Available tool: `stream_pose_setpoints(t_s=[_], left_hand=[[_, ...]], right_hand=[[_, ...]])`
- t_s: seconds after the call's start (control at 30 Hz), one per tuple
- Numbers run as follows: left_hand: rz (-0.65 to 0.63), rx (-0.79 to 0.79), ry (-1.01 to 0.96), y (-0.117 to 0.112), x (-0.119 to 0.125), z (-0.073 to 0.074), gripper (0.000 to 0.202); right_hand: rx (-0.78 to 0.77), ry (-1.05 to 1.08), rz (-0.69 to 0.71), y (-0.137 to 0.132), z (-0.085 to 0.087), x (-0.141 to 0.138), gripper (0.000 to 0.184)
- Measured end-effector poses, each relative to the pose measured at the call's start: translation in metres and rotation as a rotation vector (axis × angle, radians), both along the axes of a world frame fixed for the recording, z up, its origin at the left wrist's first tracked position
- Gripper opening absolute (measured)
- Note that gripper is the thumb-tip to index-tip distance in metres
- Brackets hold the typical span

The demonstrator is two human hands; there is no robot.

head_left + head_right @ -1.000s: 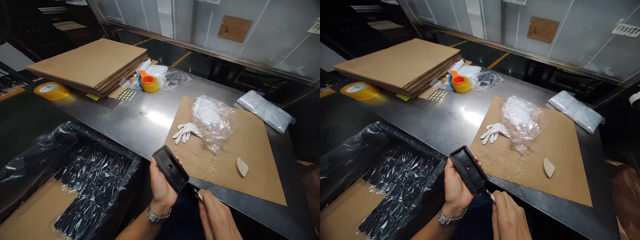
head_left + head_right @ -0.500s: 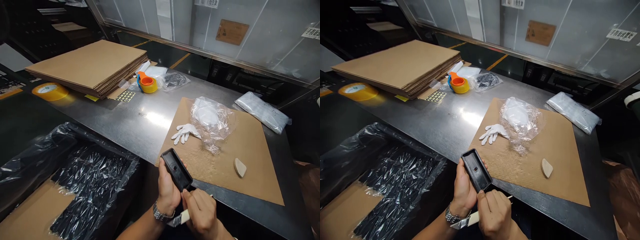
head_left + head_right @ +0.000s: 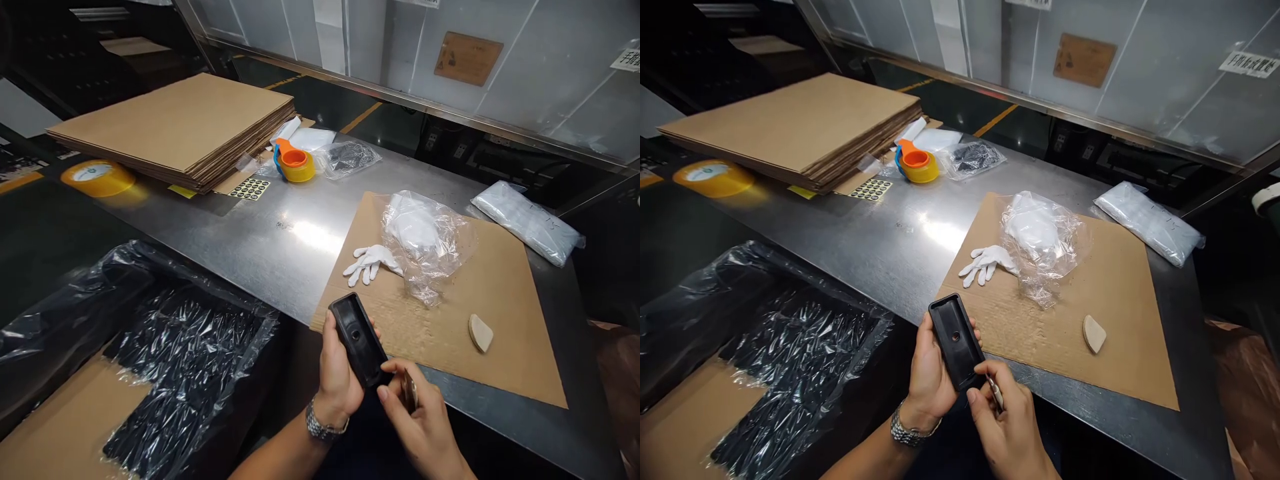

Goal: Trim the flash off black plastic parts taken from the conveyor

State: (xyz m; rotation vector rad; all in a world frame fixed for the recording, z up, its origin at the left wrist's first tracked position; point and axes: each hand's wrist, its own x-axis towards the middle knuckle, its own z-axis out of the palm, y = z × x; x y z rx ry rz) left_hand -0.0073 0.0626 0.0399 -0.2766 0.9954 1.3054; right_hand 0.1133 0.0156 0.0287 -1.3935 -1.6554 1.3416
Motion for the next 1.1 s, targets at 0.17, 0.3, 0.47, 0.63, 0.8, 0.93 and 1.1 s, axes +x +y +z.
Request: stream_pose_setpoints(t_s=[0.17, 0.3, 0.47, 0.63, 0.8, 0.93, 1.1], left_hand=[[0.006, 0.046, 0.021, -0.006, 0.003, -0.001, 0.051], [0.053, 0.118, 0.054, -0.011, 0.004, -0.001, 0.048], [0.057, 0.142, 0.058, -0.012, 0.006, 0.001, 0.048], [0.055, 0.163, 0.046, -0.013, 0.006, 0.000, 0.048], [0.035, 0.116, 0.034, -0.013, 0.004, 0.000, 0.050], [0.064, 0.171, 0.049, -0.014, 0.005, 0.001, 0.046], [0.087, 0.215, 0.062, -0.018, 0.008, 0.002, 0.048]], right_hand=[[-0.230, 0.087, -0.023, 0.006, 0.001, -0.007, 0.025], [-0.292, 0.136, -0.052, 0.008, 0.001, -0.008, 0.029], [-0.335, 0.182, -0.078, 0.008, 0.002, -0.009, 0.031], [-0.424, 0.224, -0.138, 0.009, 0.005, -0.011, 0.029], [-0.449, 0.285, -0.156, 0.008, 0.008, -0.012, 0.030], [-0.385, 0.243, -0.136, 0.005, 0.005, -0.011, 0.034], [-0.385, 0.227, -0.151, 0.004, 0.005, -0.012, 0.036]])
